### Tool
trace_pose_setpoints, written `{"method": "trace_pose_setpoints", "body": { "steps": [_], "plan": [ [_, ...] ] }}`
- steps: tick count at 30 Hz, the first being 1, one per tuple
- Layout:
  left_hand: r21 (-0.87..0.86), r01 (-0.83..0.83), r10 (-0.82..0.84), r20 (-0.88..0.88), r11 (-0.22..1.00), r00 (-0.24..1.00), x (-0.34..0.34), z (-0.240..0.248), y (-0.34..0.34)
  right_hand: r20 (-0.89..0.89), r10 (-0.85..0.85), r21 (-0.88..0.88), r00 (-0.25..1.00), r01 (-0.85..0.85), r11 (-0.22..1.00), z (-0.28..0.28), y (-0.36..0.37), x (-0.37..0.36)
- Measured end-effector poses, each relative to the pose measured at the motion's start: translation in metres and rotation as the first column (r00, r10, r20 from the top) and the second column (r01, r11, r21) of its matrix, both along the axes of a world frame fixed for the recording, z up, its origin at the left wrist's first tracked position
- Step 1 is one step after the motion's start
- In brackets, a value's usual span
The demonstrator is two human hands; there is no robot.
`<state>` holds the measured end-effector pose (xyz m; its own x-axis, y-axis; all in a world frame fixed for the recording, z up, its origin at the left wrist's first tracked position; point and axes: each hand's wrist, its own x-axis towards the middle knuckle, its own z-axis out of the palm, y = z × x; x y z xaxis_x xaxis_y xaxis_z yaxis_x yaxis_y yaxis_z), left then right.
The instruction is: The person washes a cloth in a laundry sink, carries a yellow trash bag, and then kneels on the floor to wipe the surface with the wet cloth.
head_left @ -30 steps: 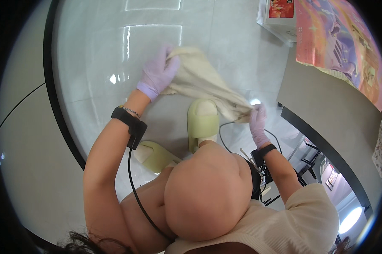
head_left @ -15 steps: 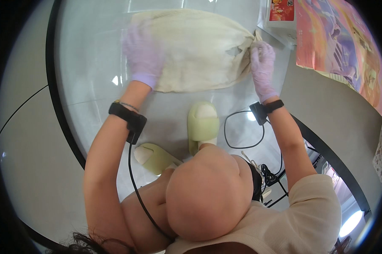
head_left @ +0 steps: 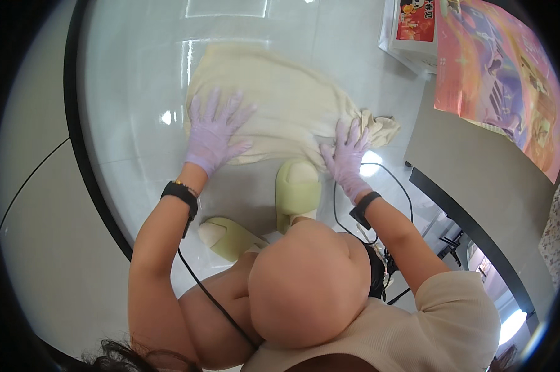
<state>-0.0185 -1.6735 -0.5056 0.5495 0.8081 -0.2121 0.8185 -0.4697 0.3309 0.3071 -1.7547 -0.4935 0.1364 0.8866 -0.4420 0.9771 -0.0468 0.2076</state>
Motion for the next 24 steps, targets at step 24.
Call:
{"method": "trace_pose_setpoints", "body": {
  "steps": [24],
  "plan": [
    [0.006,0.177,-0.177,-0.041,0.984,0.983,0.014,-0.002,0.044,-0.393,-0.912,0.242,0.12,0.97,0.023,0.01,-0.109,0.107]
  ]
}}
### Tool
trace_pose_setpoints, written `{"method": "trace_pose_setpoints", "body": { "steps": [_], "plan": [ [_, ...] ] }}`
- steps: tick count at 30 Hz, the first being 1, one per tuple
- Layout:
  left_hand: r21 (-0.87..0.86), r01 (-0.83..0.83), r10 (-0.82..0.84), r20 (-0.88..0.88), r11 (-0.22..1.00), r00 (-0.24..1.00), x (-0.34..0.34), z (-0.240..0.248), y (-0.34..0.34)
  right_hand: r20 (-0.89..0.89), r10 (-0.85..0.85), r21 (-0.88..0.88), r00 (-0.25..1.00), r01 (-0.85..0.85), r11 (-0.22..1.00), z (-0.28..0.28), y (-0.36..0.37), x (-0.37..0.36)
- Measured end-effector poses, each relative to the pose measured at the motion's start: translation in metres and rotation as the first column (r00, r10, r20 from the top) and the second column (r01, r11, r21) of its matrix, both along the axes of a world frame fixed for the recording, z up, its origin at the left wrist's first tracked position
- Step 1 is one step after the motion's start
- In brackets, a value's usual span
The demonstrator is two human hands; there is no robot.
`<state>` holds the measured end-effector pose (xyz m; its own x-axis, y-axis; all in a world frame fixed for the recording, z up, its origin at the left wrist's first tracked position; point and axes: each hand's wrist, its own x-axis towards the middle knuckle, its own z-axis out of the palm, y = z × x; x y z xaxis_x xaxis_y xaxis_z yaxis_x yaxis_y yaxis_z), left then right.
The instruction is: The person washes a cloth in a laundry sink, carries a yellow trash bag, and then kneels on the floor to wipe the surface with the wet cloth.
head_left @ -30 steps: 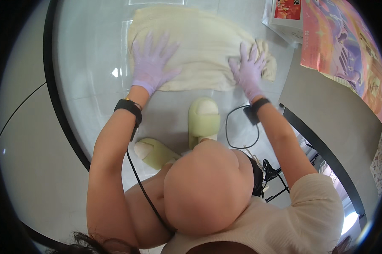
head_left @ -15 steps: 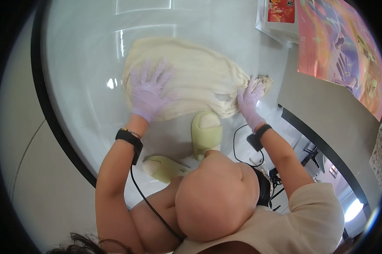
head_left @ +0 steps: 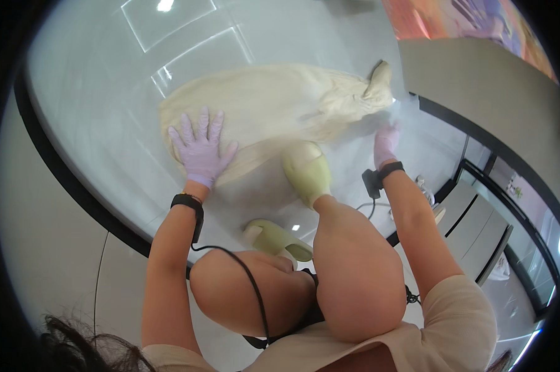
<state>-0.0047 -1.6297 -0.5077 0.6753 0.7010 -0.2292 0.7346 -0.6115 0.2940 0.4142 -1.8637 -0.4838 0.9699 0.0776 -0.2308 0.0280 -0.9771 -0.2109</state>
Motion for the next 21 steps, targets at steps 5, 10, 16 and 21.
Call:
{"method": "trace_pose_setpoints", "body": {
  "steps": [5,10,16,21],
  "plan": [
    [0.122,-0.018,0.021,-0.027,0.992,0.999,-0.002,0.0,-0.007,-0.105,-0.126,-0.007,0.986,0.126,0.992,0.051,-0.052,-0.018],
    [0.142,-0.008,0.016,-0.056,0.99,0.998,0.0,0.003,-0.005,-0.157,0.624,-0.096,0.766,-0.64,0.762,0.102,-0.037,0.0],
    [0.175,-0.014,0.032,-0.1,0.984,0.994,0.006,0.006,-0.007,-0.176,0.809,0.169,0.56,-0.793,0.586,0.061,0.021,0.043],
    [0.154,-0.006,0.025,-0.123,0.988,0.992,0.008,0.01,-0.01,-0.14,0.986,-0.197,-0.092,-0.973,-0.119,0.012,0.08,0.046]
  ]
}}
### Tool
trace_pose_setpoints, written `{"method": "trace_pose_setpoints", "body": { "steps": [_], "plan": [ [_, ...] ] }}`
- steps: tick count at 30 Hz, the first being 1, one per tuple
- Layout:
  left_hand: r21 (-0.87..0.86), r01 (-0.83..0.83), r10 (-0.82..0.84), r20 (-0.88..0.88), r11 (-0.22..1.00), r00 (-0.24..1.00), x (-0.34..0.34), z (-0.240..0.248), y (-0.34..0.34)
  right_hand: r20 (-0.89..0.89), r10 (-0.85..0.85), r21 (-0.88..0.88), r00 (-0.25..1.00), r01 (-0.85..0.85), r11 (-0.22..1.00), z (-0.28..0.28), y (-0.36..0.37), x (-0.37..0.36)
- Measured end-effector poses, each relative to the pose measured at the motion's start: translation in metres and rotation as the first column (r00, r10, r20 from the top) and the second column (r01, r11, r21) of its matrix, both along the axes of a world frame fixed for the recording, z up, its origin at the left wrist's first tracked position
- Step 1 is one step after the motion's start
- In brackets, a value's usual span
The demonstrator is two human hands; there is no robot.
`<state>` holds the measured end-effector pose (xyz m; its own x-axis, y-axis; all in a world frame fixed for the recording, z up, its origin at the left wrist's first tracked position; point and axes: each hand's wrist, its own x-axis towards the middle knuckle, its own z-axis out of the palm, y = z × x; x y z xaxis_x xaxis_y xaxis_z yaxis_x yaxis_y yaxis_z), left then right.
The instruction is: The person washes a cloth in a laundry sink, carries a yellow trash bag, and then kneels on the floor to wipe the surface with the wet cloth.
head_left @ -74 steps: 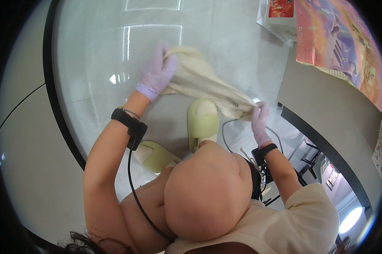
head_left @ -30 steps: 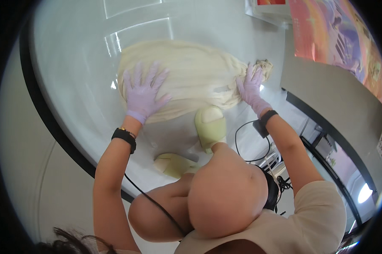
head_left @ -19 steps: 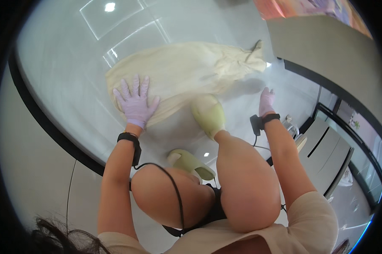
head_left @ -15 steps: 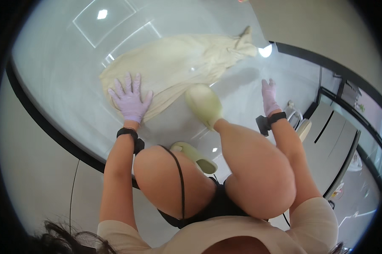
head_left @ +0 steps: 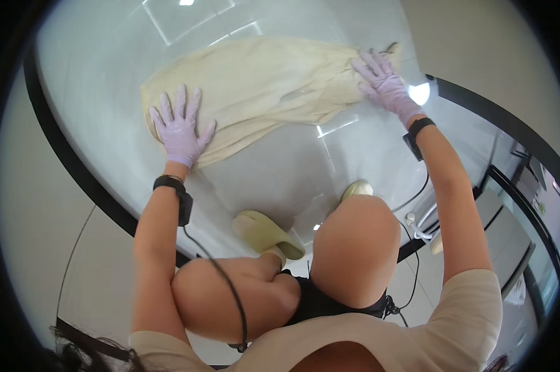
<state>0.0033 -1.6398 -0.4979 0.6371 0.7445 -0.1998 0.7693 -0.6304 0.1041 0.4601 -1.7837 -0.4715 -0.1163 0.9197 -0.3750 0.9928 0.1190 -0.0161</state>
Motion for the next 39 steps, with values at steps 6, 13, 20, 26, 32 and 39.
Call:
{"method": "trace_pose_setpoints", "body": {
  "steps": [6,13,20,26,32,39],
  "plan": [
    [0.078,0.009,-0.014,0.065,0.997,0.998,-0.015,-0.004,0.006,-0.051,0.104,0.054,0.993,-0.101,0.993,-0.024,0.003,0.006],
    [-0.016,-0.013,0.012,-0.027,1.0,1.0,-0.015,-0.003,-0.008,0.037,-0.048,-0.01,0.998,0.048,0.999,-0.037,-0.058,0.015],
    [-0.126,-0.025,0.004,-0.164,0.992,0.986,-0.028,0.012,-0.016,-0.048,-0.115,-0.229,0.992,0.101,0.968,-0.022,-0.122,-0.023],
    [-0.129,-0.08,0.074,-0.053,0.988,0.996,-0.053,0.004,-0.047,-0.15,-0.133,-0.274,0.98,0.088,0.958,-0.019,-0.134,-0.03],
    [-0.244,-0.228,0.204,-0.121,0.943,0.972,-0.031,0.017,-0.041,-0.155,-0.095,-0.276,0.983,0.05,0.96,-0.02,-0.125,-0.026],
    [-0.394,-0.536,0.478,-0.242,0.747,0.844,0.014,0.035,-0.038,-0.215,-0.077,-0.382,0.974,-0.011,0.924,-0.013,-0.12,-0.017]
  ]
}}
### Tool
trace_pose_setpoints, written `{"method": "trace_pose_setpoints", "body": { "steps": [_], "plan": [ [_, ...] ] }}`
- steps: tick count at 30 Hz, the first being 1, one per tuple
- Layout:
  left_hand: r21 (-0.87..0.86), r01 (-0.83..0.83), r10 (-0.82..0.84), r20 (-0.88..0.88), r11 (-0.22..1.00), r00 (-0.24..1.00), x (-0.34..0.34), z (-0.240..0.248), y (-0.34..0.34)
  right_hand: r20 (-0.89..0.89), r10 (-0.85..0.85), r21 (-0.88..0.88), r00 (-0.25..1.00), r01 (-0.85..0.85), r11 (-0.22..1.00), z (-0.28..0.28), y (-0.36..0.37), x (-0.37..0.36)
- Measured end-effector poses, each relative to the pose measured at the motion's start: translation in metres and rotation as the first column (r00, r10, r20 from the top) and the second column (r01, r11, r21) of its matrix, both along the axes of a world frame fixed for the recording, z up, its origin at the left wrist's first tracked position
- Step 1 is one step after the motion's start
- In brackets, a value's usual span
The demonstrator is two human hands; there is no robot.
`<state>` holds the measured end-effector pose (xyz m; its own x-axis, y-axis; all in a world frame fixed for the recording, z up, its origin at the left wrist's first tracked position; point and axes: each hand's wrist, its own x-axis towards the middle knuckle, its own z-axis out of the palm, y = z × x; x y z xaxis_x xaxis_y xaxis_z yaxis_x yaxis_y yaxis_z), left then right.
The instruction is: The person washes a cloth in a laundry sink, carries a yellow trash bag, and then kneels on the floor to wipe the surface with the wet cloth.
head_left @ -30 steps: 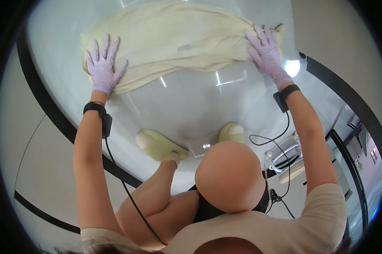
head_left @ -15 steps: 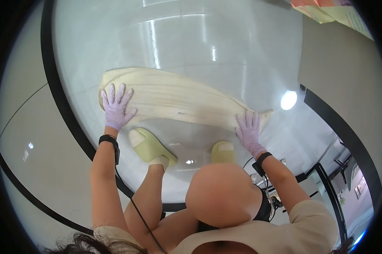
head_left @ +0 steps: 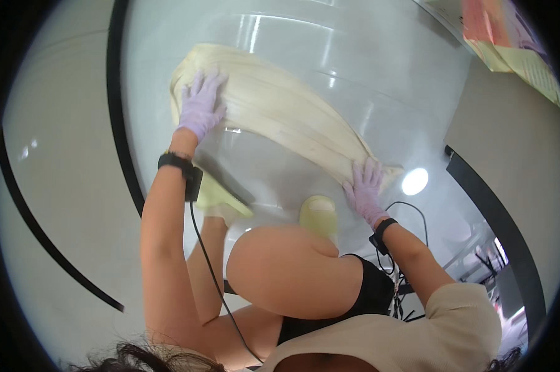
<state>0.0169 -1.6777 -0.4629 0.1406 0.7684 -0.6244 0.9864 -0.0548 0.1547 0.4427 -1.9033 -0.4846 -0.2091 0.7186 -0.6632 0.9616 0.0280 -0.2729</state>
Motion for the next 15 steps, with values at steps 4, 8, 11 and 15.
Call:
{"method": "trace_pose_setpoints", "body": {
  "steps": [4,8,11,15],
  "plan": [
    [-0.023,0.037,-0.036,0.044,0.999,0.998,-0.008,0.003,-0.009,-0.008,-0.02,0.073,1.0,0.021,0.997,-0.002,-0.024,0.002],
    [0.082,0.082,-0.085,0.029,0.993,0.996,-0.008,-0.005,-0.017,0.035,-0.004,0.13,0.999,-0.001,0.992,-0.011,-0.025,0.006],
    [0.179,0.18,-0.187,0.02,0.967,0.982,-0.008,-0.006,-0.013,0.07,-0.005,0.207,0.998,-0.009,0.978,-0.011,-0.02,0.008],
    [0.236,0.198,-0.236,0.146,0.951,0.961,-0.027,-0.005,-0.001,0.148,0.017,0.344,0.989,-0.068,0.937,-0.022,-0.041,0.005]
  ]
}}
